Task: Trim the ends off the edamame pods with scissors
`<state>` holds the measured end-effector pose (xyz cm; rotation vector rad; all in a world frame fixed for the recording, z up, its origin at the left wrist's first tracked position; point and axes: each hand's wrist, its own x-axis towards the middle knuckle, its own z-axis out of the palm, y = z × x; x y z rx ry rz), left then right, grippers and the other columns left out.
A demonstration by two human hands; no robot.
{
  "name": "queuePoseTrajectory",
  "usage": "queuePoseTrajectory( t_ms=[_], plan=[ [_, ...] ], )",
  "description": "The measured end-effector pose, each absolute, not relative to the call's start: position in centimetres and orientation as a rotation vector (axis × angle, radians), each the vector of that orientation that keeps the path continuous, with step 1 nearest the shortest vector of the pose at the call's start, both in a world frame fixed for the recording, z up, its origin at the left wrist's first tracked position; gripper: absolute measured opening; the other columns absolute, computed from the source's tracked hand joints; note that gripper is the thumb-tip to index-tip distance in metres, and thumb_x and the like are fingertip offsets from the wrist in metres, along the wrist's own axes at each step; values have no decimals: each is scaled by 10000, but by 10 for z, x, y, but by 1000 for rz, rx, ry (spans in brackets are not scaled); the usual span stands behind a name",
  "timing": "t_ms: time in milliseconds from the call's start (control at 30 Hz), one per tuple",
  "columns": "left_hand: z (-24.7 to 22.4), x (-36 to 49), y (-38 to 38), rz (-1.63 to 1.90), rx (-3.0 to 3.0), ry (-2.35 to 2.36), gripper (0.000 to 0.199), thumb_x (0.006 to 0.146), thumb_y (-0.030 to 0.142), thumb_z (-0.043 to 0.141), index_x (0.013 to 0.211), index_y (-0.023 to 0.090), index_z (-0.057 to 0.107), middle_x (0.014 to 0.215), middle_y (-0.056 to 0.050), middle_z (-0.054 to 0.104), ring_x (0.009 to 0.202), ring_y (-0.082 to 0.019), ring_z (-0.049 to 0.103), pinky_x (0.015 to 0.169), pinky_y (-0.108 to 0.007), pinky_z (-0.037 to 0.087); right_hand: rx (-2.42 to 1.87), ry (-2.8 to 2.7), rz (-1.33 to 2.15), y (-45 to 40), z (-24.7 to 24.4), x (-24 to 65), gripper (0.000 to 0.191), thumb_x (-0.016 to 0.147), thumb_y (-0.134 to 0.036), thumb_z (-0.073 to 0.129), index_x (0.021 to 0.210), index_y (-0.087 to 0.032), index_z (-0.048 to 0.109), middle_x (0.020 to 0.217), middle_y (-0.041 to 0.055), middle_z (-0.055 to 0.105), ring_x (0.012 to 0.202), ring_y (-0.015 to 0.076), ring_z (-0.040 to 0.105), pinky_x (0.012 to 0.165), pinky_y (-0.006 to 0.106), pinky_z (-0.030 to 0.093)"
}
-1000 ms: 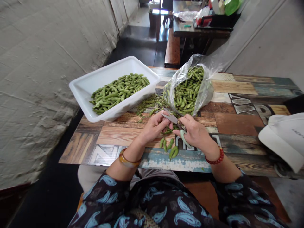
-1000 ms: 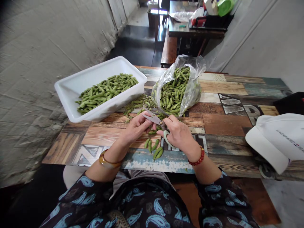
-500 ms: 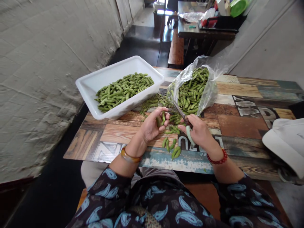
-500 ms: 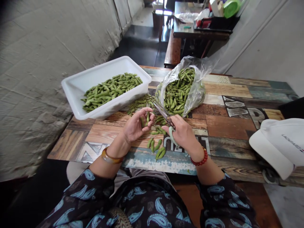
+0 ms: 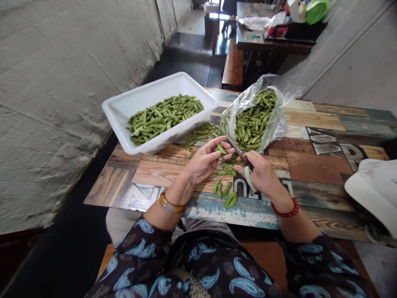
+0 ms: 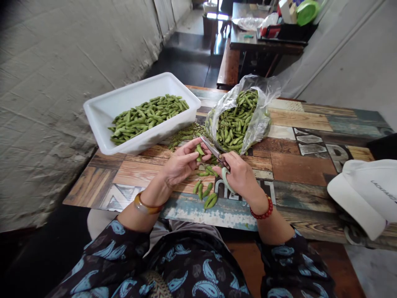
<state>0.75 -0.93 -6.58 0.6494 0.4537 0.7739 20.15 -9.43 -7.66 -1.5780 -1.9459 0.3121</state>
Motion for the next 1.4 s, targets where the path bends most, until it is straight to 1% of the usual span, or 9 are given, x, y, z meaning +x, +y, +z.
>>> queuePoseTrajectory(
  t_ms=[167, 367, 500, 633, 733, 900, 1100, 1300, 1400],
  plan=[
    [-68, 6, -9, 762, 739, 529, 489, 664, 290, 894, 1052, 145, 635, 848, -26, 709, 758, -146, 738, 677, -211, 585, -1570, -1950, 303, -96, -74, 201, 164, 956, -376, 604, 983, -216, 573, 910, 73, 603, 835, 234, 601, 740, 359, 492],
    [-68, 6, -7, 795, 806, 657, 468, 698, 475, 844, 853, 172, 524, 604, 65, 586, 375, -44, 492, 328, -128, 292, -1571, -1954, 292, -97, -72, 199, 159, 951, -365, 608, 981, -212, 582, 908, 75, 602, 845, 238, 602, 745, 355, 493],
    [-67, 6, -7, 805, 775, 656, 378, 806, 473, 750, 878, 151, 566, 600, 59, 555, 355, -1, 379, 353, -119, 224, -1573, -1964, 294, -98, -72, 200, 157, 955, -367, 599, 976, -213, 580, 905, 74, 594, 847, 238, 603, 732, 346, 492],
    [-63, 5, -7, 766, 706, 606, 246, 812, 260, 702, 1004, 129, 621, 767, -16, 647, 529, -64, 578, 414, -132, 347, -1555, -1947, 285, -97, -74, 201, 159, 947, -365, 615, 963, -212, 577, 902, 68, 596, 827, 232, 601, 725, 347, 491],
    [-62, 4, -7, 748, 678, 561, 321, 730, 111, 687, 1046, 113, 632, 873, -63, 704, 682, -131, 684, 519, -175, 490, -1535, -1947, 267, -96, -75, 201, 174, 947, -371, 621, 970, -204, 579, 893, 65, 594, 816, 227, 598, 725, 348, 489],
    [-62, 3, -6, 760, 702, 545, 234, 780, 123, 686, 1012, 91, 676, 747, -62, 716, 600, -100, 660, 547, -163, 520, -1536, -1943, 263, -96, -74, 201, 168, 945, -353, 627, 977, -194, 583, 882, 59, 588, 797, 219, 592, 717, 345, 486],
    [-62, 2, -5, 761, 687, 518, 289, 770, 174, 750, 1042, 99, 687, 807, -73, 738, 670, -115, 696, 626, -186, 576, -1557, -1945, 278, -97, -74, 201, 160, 945, -354, 625, 973, -201, 586, 881, 59, 592, 808, 223, 597, 722, 344, 485],
    [-65, 4, -8, 772, 761, 527, 313, 753, 352, 801, 914, 135, 645, 688, -10, 680, 465, -59, 543, 385, -133, 376, -1550, -1955, 262, -96, -74, 201, 155, 940, -349, 633, 965, -204, 585, 871, 54, 591, 806, 221, 591, 726, 346, 484],
    [-65, 4, -7, 771, 779, 562, 295, 741, 347, 787, 873, 139, 625, 644, -1, 659, 429, -39, 474, 370, -119, 289, -1562, -1949, 254, -96, -74, 202, 153, 938, -345, 639, 950, -202, 585, 853, 46, 575, 788, 215, 580, 712, 343, 480]
  ],
)
